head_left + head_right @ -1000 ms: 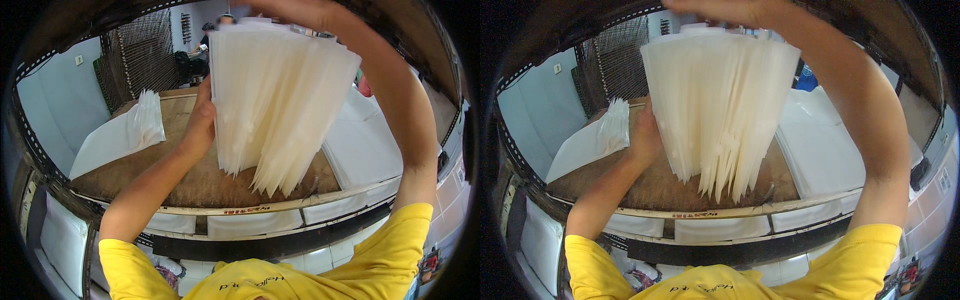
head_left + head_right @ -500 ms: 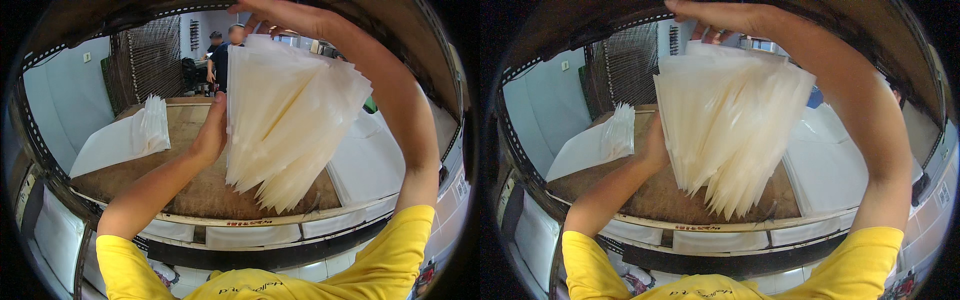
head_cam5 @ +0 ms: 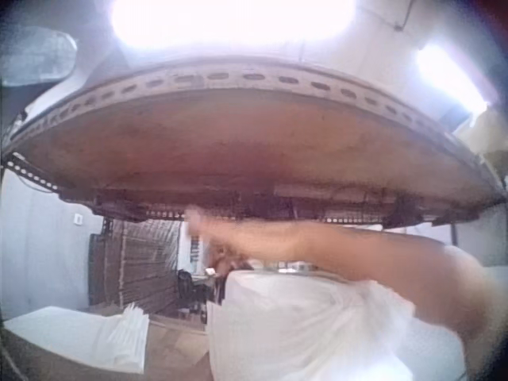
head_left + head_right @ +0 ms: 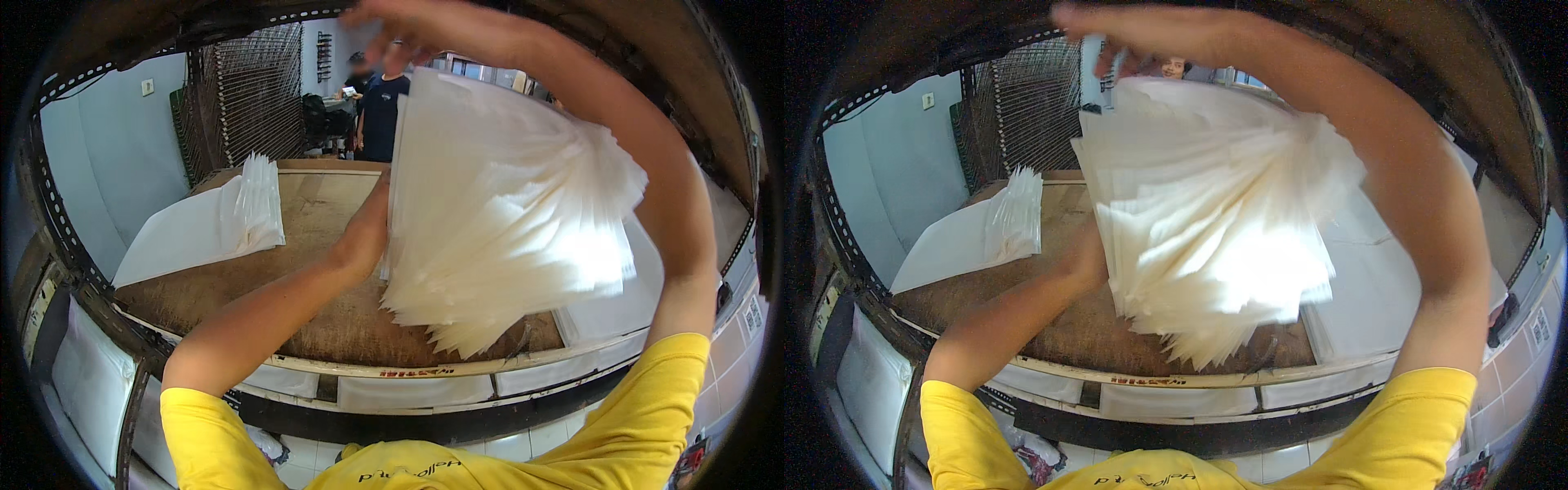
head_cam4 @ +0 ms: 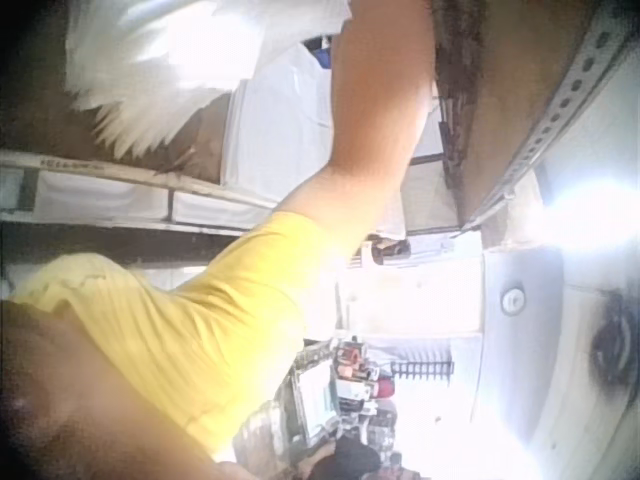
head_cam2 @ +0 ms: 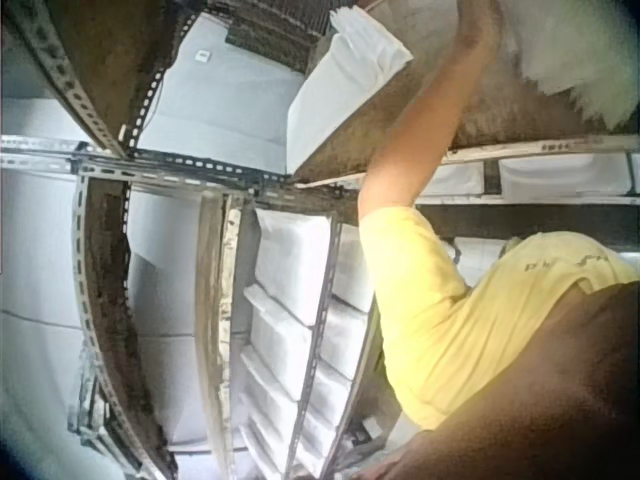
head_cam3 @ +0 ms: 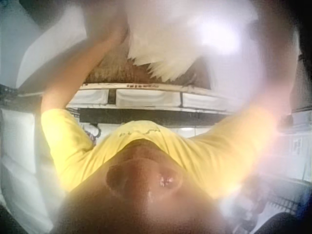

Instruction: The person folds large white sheets on a wooden table, then sits on the floor to roll and bundle them with rubber bands. The person repeatedly handles and stacks the sheets, occasionally adjusting the camera.

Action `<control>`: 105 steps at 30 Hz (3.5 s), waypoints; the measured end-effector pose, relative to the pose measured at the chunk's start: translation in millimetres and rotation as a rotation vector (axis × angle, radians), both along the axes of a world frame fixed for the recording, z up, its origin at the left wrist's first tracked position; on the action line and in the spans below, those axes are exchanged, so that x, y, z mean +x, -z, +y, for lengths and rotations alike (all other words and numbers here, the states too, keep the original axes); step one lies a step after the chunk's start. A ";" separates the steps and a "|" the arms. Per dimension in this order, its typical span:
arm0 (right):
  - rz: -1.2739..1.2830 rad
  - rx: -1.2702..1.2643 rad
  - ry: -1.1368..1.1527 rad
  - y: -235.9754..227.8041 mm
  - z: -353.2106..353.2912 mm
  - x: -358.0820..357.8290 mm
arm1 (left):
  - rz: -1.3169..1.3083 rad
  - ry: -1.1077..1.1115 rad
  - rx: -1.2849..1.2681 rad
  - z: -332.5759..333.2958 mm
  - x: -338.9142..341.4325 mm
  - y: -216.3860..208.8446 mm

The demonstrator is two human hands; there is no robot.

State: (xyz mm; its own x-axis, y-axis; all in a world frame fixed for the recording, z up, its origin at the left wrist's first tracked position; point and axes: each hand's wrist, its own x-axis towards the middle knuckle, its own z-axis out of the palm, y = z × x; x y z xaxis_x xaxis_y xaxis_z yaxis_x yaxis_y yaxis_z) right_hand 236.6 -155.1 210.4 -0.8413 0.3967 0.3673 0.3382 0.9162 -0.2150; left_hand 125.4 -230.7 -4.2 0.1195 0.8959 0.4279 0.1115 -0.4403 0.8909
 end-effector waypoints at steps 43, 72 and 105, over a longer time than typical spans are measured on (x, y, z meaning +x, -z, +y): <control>-0.194 -0.044 0.237 -2.3 -22.2 62.6 | 0.135 -0.225 0.207 -7.7 31.4 -21.5; 0.107 -0.121 0.331 48.4 -90.6 180.4 | 0.646 -0.540 0.658 -25.6 -3.1 -109.2; 0.852 0.104 0.246 68.9 -234.3 158.6 | 0.724 -0.400 1.448 -137.1 -17.5 -158.5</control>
State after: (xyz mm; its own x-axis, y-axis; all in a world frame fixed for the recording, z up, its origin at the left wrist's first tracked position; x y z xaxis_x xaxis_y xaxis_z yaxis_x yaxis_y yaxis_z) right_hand 395.2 -389.4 141.5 -0.1618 0.4598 0.8732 0.2911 0.8677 -0.4030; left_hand 107.9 -367.8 154.4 0.5263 -0.1442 0.8380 0.5931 -0.6440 -0.4832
